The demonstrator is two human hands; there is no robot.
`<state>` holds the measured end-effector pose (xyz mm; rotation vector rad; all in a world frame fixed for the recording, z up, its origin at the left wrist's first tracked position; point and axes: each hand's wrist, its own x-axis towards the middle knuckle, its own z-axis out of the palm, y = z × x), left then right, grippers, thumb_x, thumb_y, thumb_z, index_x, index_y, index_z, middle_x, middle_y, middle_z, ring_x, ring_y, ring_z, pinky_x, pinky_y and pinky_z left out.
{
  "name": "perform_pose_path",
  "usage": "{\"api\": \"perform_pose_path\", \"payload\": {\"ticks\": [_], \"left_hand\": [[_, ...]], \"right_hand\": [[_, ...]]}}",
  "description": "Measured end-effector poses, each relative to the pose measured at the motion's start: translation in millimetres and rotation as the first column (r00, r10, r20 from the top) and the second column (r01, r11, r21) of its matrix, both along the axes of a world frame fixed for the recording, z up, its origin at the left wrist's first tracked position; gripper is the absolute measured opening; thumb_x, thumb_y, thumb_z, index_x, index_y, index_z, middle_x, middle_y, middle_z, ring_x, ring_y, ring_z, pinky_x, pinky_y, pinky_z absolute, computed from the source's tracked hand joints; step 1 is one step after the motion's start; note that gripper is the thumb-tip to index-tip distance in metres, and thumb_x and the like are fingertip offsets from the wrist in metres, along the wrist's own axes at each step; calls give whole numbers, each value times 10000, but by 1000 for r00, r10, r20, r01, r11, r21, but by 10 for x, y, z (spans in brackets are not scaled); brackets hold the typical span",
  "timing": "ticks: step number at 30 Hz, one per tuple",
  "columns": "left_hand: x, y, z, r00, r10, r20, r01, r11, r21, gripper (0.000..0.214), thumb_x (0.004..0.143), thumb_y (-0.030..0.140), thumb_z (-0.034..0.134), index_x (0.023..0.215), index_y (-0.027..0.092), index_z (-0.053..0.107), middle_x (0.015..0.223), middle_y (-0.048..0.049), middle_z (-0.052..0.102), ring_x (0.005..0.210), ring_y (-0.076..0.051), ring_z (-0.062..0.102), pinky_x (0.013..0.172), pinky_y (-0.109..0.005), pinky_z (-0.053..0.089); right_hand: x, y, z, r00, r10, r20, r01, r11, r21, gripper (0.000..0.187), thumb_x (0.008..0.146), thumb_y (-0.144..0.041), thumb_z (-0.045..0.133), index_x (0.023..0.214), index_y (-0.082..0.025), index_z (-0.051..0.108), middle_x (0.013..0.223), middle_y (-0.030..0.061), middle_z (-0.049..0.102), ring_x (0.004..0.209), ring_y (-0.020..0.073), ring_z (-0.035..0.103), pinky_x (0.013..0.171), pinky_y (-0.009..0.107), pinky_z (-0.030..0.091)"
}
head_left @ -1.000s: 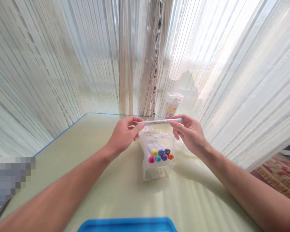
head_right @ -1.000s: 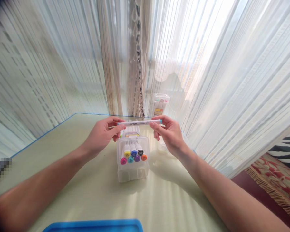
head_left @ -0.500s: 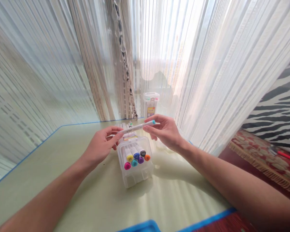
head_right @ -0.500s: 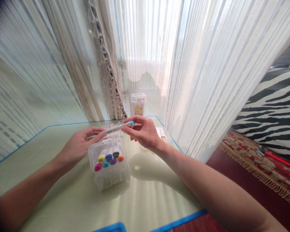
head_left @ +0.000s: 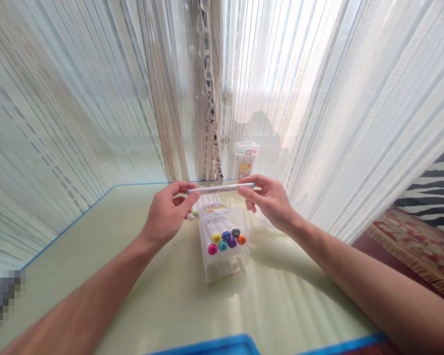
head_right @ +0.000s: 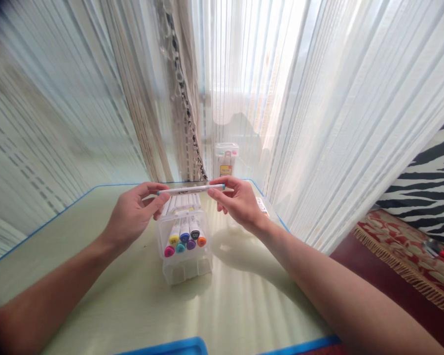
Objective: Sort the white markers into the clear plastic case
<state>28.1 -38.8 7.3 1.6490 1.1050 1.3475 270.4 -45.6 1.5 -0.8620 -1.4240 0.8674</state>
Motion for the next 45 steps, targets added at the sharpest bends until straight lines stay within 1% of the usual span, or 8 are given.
{"api": "perform_pose_path", "payload": {"ticks": [5, 10, 15, 22, 28, 32, 38, 45], "left_hand": [[38, -97, 54, 997, -23, 70, 16, 995, 94, 327, 750, 363, 813, 958, 139, 697, 761, -6, 607, 551, -81, 504, 459, -205, 379], [89, -205, 113, 995, -50, 91, 40, 993, 108, 317, 752, 388, 807, 936, 153, 701, 705, 3, 588, 543, -88, 495, 455, -214, 343], [96, -220, 118, 994, -69, 84, 58, 990, 130, 293, 775, 381, 797, 936, 157, 699, 703, 6, 583, 548, -87, 498, 466, -214, 345], [35, -112, 52, 999, -34, -1, 34, 994, 106, 299, 802, 390, 771, 978, 157, 704, 736, -6, 615, 560, -96, 511, 477, -218, 368], [-47, 54, -61, 991, -10, -133, 17, 998, 56, 369, 830, 467, 728, 1034, 160, 707, 866, -45, 689, 583, -114, 551, 513, -242, 432], [-55, 82, -71, 984, 1, -179, 3, 1000, 27, 418, 805, 508, 746, 1039, 164, 711, 928, -57, 697, 590, -118, 567, 508, -241, 417], [-45, 64, -55, 984, -28, -178, 22, 999, -34, 548, 706, 573, 811, 1050, 160, 707, 879, -81, 735, 643, -184, 639, 531, -269, 473], [-34, 46, -57, 989, -5, -150, 3, 1000, -19, 530, 710, 550, 814, 1045, 154, 706, 850, -55, 710, 595, -140, 584, 498, -239, 436]], "right_hand": [[28, 21, -17, 997, 29, -65, -35, 995, -90, 360, 750, -389, 860, 977, -138, 737, 545, -38, 590, 442, 95, 525, 424, 224, 407], [25, 23, -11, 987, 75, -140, -97, 983, -157, 293, 739, -338, 858, 944, -155, 759, 700, 9, 666, 461, 80, 524, 414, 220, 380], [12, 23, -10, 985, 69, -159, -96, 981, -166, 280, 717, -325, 865, 920, -161, 764, 722, 18, 670, 471, 84, 532, 403, 217, 371], [22, 32, -17, 987, 38, -159, -51, 996, -80, 271, 729, -309, 873, 917, -161, 745, 642, -20, 627, 449, 73, 506, 415, 214, 385], [-11, -12, -5, 998, 18, -60, -18, 1000, 7, 328, 720, -354, 887, 926, -163, 718, 557, -45, 606, 433, 95, 528, 407, 228, 421], [-57, -62, 17, 998, 53, -28, -51, 997, 60, 309, 730, -347, 881, 916, -164, 717, 602, -37, 636, 455, 83, 546, 411, 213, 437], [-80, -84, 23, 997, 78, 5, -78, 994, 82, 300, 714, -320, 893, 924, -181, 731, 685, -23, 667, 519, 92, 589, 429, 212, 480], [-56, -79, 25, 997, 74, 16, -75, 992, 99, 277, 751, -312, 870, 947, -176, 730, 671, -22, 664, 512, 93, 586, 430, 216, 475]]}}
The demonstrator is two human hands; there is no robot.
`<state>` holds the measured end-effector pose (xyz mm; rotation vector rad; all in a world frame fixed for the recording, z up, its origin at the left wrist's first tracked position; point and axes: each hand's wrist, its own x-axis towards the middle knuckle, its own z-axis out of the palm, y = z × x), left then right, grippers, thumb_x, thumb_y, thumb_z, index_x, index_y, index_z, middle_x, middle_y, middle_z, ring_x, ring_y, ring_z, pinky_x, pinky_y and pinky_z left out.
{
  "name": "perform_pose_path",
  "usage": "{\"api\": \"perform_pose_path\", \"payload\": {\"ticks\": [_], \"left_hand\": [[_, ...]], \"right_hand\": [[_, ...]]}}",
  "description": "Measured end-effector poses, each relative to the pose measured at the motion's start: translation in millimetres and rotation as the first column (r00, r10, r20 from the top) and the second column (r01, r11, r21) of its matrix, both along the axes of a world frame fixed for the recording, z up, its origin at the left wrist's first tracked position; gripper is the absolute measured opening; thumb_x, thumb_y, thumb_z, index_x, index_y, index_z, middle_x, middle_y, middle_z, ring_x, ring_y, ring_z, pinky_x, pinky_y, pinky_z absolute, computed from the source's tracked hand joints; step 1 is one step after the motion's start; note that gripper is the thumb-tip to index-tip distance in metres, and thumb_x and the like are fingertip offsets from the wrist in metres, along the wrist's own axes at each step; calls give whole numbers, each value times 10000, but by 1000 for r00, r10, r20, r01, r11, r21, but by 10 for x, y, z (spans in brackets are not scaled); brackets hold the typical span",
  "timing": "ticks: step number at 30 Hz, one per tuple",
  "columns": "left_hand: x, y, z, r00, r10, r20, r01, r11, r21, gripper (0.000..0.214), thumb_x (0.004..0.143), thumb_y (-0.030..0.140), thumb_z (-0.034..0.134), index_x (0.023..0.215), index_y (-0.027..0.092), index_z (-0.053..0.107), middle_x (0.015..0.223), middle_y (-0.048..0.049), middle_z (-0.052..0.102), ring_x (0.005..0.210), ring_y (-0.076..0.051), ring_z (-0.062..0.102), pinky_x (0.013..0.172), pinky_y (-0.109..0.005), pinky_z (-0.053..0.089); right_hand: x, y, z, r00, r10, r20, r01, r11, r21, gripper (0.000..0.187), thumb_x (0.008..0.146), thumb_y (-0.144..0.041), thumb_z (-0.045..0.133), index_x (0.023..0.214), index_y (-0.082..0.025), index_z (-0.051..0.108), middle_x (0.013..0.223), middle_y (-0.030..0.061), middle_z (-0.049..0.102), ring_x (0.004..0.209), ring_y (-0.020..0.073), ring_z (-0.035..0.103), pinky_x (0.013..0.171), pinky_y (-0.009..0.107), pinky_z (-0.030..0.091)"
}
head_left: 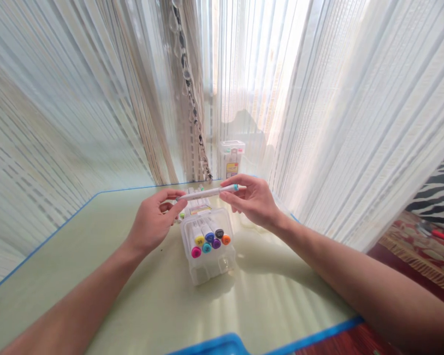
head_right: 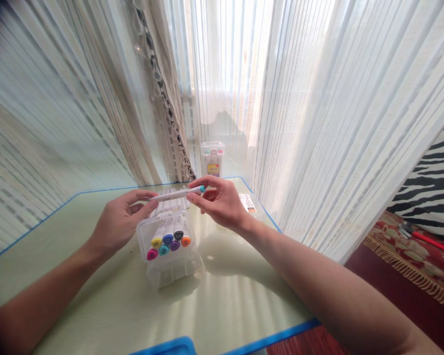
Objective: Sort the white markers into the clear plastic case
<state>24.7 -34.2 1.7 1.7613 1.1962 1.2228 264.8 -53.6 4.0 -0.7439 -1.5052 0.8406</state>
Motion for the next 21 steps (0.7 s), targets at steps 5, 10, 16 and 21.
{"api": "perform_pose_path", "payload": {"ticks": [5, 10, 16, 21], "left_hand": [[16, -38, 11, 999, 22, 37, -25, 997, 75, 417, 776, 489, 772, 1019, 156, 712, 772, -29, 670, 553, -118, 535, 488, -232, 391], [29, -77, 37, 998, 18, 66, -26, 992, 122, 361, 790, 456, 760, 988, 157, 717, 812, -33, 670, 556, -103, 518, 480, -225, 375], [34, -95, 36, 998, 6, 68, -18, 984, 175, 330, 828, 446, 727, 988, 158, 716, 789, -23, 653, 565, -100, 511, 496, -224, 394], [35, -115, 48, 998, 12, 61, -23, 982, 186, 319, 820, 437, 747, 979, 161, 723, 753, -10, 634, 557, -96, 499, 504, -226, 396]], "right_hand": [[31, 17, -5, 998, -64, 2, 64, 998, -11, 304, 771, -371, 852, 949, -164, 717, 566, -39, 607, 452, 99, 550, 412, 231, 428], [59, 45, -28, 996, -92, -7, 92, 994, -54, 320, 765, -394, 849, 925, -157, 702, 528, -37, 602, 422, 113, 545, 403, 243, 430], [80, 86, -71, 997, -77, -3, 76, 993, -85, 249, 798, -360, 816, 885, -163, 691, 518, -34, 591, 432, 122, 561, 396, 230, 423], [88, 102, -81, 998, -61, -22, 59, 992, -110, 228, 798, -328, 815, 888, -159, 691, 528, -38, 588, 439, 117, 568, 398, 220, 419]]}}
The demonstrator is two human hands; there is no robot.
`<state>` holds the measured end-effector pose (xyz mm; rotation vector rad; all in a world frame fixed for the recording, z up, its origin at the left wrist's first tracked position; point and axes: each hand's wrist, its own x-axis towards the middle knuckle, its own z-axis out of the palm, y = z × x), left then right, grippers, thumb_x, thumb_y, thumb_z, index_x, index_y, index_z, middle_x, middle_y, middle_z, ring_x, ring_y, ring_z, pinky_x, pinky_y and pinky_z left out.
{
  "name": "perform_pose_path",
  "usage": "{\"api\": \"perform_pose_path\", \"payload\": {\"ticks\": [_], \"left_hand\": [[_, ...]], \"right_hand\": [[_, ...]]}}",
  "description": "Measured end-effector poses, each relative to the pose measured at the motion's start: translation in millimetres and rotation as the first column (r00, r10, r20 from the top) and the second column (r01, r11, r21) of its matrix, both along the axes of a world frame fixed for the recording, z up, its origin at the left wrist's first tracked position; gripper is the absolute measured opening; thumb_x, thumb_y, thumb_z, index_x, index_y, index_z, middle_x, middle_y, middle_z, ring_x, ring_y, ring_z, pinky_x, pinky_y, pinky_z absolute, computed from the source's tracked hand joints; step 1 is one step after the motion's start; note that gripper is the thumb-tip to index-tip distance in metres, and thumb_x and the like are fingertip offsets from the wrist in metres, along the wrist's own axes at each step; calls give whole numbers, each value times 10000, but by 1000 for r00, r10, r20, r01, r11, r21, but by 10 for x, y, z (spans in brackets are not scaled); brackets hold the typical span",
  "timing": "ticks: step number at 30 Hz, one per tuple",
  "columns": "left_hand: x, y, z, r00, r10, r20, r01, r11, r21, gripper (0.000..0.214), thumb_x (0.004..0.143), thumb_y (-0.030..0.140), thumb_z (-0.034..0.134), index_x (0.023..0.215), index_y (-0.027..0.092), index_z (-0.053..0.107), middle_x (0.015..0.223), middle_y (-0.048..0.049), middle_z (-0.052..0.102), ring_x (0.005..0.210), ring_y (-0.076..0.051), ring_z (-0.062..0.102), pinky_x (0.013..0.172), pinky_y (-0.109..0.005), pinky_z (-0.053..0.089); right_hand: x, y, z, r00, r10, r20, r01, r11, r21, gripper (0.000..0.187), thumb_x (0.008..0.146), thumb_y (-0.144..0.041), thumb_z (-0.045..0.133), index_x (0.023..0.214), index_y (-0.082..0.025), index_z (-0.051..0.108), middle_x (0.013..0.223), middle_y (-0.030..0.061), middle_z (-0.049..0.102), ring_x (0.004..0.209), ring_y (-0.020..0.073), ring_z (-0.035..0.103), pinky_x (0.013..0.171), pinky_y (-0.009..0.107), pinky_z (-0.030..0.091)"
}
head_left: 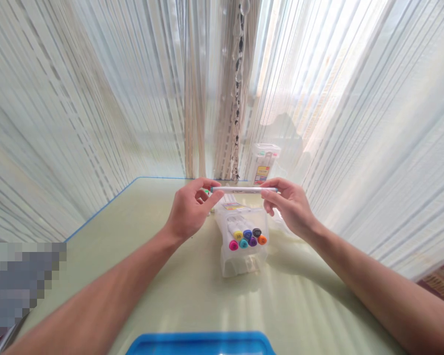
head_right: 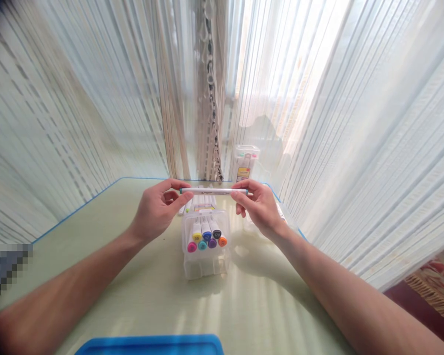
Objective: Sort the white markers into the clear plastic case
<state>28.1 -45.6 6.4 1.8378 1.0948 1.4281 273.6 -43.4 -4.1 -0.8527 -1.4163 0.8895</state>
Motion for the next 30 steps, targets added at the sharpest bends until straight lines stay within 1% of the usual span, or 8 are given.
{"api": "perform_pose_path", "payload": {"ticks": [3, 10, 14, 17, 24, 30], "left_hand": [[3, -19, 12, 1000, 3, 7, -3, 1000, 7, 320, 813, 438, 752, 975, 163, 729, 713, -3, 621, 544, -100, 501, 497, -231, 395], [11, -46, 25, 1000, 4, 11, -4, 999, 36, 297, 807, 405, 764, 968, 158, 732, 668, 12, 598, 529, -92, 492, 489, -223, 389], [17, -42, 22, 1000, -3, 24, 2, 998, 57, 270, 803, 379, 774, 942, 152, 729, 667, 16, 586, 532, -83, 485, 482, -211, 381], [16, -31, 10, 1000, -6, 25, 4, 998, 59, 259, 807, 370, 775, 935, 150, 724, 652, 24, 569, 534, -78, 477, 484, -206, 377], [-20, 19, -44, 1000, -8, 2, 8, 999, 43, 250, 821, 372, 767, 932, 154, 719, 568, 50, 520, 505, -72, 436, 487, -204, 370], [-21, 30, -36, 1000, -3, -2, 4, 1000, 31, 274, 815, 384, 772, 945, 149, 720, 599, 40, 550, 515, -73, 453, 488, -207, 373]], "right_hand": [[3, -3, 3, 1000, 1, 2, -1, 1000, -22, 225, 793, -322, 813, 887, -156, 694, 537, -38, 587, 445, 118, 571, 397, 220, 419], [-7, 4, -4, 1000, -5, 18, 6, 997, -73, 217, 777, -310, 805, 887, -151, 705, 657, -1, 653, 486, 111, 584, 409, 218, 441], [-9, 7, -1, 1000, -15, 19, 16, 998, -68, 229, 769, -315, 809, 888, -150, 705, 622, -14, 631, 479, 113, 579, 408, 219, 439], [-3, 7, -6, 1000, -16, 18, 17, 998, -63, 232, 769, -315, 809, 893, -149, 704, 640, -11, 640, 474, 109, 578, 409, 221, 441], [5, 5, -15, 999, -18, 34, 20, 999, -32, 226, 789, -312, 806, 900, -148, 698, 626, -19, 630, 462, 107, 582, 401, 219, 444], [6, 2, -8, 997, -25, 68, 26, 1000, -16, 234, 809, -328, 799, 914, -149, 692, 566, -36, 606, 460, 113, 586, 403, 215, 447]]}}
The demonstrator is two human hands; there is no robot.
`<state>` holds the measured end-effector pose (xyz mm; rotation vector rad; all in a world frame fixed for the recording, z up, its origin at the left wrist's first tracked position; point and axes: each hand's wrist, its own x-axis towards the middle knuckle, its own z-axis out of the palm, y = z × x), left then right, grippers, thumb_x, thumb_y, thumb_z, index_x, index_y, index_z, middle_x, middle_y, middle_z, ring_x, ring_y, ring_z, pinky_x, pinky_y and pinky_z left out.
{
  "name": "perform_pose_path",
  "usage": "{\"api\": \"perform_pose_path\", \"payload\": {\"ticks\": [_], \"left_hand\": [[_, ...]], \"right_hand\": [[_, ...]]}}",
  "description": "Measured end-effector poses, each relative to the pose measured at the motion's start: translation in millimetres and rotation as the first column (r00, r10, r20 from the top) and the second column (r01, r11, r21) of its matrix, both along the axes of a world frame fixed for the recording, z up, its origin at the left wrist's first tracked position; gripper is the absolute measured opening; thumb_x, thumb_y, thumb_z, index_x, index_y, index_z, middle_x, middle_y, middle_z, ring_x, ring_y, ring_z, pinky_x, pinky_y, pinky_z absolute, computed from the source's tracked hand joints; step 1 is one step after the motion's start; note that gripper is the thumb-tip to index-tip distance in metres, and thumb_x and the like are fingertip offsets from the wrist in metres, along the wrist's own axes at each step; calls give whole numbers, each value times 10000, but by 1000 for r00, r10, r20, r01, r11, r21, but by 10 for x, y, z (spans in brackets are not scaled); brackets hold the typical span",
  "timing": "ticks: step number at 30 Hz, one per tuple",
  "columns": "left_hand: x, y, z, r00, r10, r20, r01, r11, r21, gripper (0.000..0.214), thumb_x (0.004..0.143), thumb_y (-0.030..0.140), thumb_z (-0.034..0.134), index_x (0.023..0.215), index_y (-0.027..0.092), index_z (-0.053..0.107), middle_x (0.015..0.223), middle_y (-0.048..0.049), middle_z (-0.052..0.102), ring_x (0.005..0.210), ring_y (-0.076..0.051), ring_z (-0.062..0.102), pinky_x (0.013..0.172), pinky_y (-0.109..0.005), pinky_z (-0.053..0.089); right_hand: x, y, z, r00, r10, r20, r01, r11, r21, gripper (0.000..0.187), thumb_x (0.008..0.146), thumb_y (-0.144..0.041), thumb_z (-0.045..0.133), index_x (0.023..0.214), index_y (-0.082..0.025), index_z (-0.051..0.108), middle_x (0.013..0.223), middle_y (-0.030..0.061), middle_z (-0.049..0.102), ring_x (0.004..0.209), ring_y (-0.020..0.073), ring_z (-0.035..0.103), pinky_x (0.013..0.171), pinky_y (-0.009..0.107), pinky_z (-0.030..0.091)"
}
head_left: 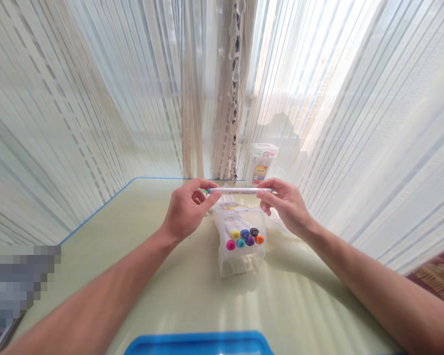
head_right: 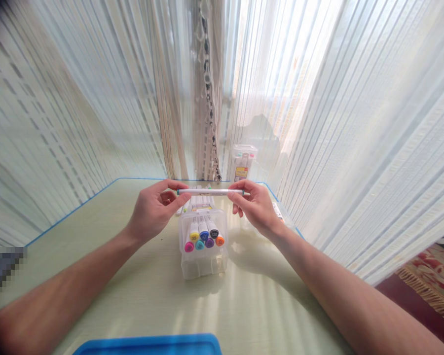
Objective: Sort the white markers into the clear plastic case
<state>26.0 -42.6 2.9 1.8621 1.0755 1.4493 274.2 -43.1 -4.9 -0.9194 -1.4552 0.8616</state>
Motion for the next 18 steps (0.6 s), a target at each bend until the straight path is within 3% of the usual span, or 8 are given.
{"api": "perform_pose_path", "payload": {"ticks": [18], "left_hand": [[14, -23, 26, 1000, 6, -12, -6, 1000, 15, 234, 820, 364, 763, 928, 161, 718, 593, 44, 540, 518, -75, 439, 493, -213, 361]], "right_hand": [[-1, -8, -1, 1000, 6, -11, -6, 1000, 8, 212, 806, -310, 798, 897, -152, 691, 569, -34, 601, 458, 110, 582, 399, 215, 440]]}}
